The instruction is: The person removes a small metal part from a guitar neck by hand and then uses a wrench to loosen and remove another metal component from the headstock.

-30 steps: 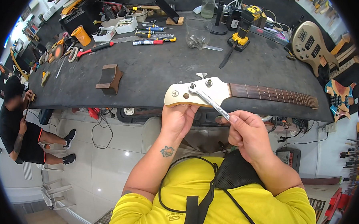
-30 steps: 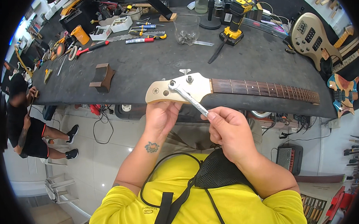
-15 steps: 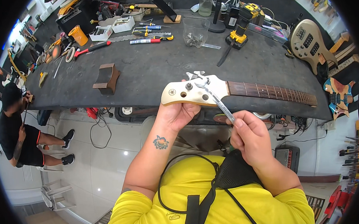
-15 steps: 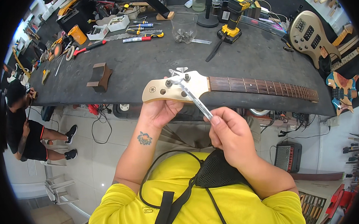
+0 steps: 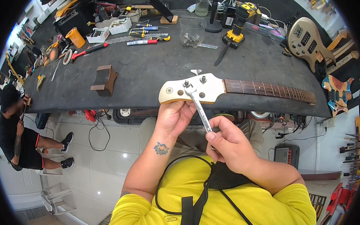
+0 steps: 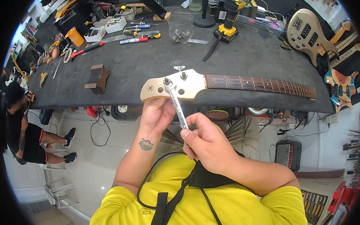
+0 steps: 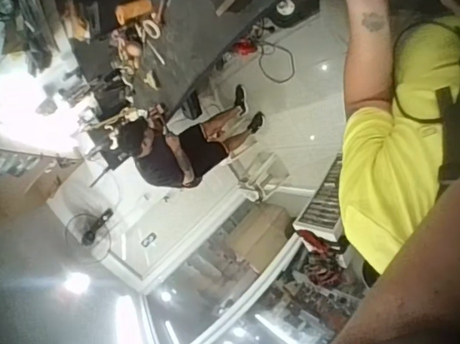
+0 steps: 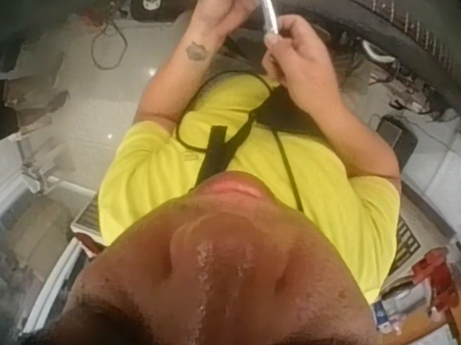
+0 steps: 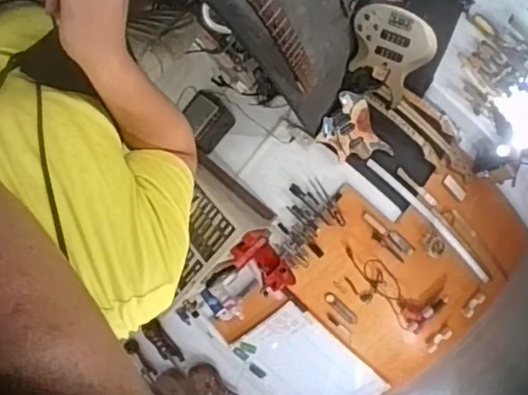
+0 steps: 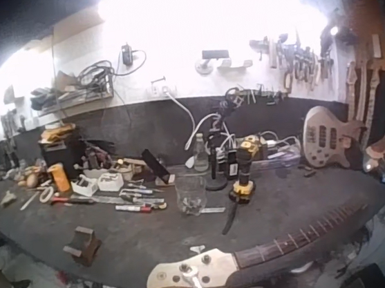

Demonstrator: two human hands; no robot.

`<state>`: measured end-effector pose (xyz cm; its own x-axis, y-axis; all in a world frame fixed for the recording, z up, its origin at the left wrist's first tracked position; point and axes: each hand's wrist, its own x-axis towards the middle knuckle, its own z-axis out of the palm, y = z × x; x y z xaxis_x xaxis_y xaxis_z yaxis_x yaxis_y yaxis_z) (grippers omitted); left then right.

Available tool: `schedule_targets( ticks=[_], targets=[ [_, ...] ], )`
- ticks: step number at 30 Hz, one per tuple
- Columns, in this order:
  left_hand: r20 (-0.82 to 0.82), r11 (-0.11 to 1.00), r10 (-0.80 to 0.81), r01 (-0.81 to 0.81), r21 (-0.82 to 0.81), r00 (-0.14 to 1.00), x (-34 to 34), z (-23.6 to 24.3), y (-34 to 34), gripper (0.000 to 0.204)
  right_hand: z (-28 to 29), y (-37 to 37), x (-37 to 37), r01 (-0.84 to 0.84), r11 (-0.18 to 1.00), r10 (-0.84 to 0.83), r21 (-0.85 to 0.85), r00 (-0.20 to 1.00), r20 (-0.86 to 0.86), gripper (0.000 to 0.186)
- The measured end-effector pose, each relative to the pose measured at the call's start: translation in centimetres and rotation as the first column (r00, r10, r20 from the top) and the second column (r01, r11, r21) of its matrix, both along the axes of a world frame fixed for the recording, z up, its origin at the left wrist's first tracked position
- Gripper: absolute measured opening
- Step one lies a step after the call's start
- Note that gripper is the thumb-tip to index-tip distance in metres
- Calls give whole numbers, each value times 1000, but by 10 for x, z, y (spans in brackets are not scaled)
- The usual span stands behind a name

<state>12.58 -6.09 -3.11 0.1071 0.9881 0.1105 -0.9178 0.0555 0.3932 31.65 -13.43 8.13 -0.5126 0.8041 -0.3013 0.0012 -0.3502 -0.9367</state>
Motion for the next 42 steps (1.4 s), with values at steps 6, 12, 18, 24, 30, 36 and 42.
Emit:
schedule_targets(
  ticks=[6,12,18,24,30,36,42],
  targets=[
    [31,997,-27,25,68,999,-5,-13,-1,28,4,2,-17,-125,989,123,-76,992,-27,27],
    [-44,997,81,-80,25,996,6,-5,-4,36,3,2,-41,-201,966,182,-165,976,-122,31],
    [-11,991,105,-106,-81,994,9,1,-6,38,-3,6,-53,-212,956,185,-204,972,-142,33],
    [-47,992,124,-123,19,991,11,2,-4,34,-9,6,-57,-165,967,122,-192,968,-218,29],
    [-12,993,114,-114,42,993,9,-6,-4,28,3,7,-46,-73,968,26,-239,981,-192,29],
    [17,1000,30,-30,2,999,7,-4,-1,25,-1,4,-22,40,990,-61,-135,986,-157,22],
    [98,978,-175,185,-93,980,-9,21,10,25,-6,16,13,266,957,-284,-120,943,-175,19]
  ],
)
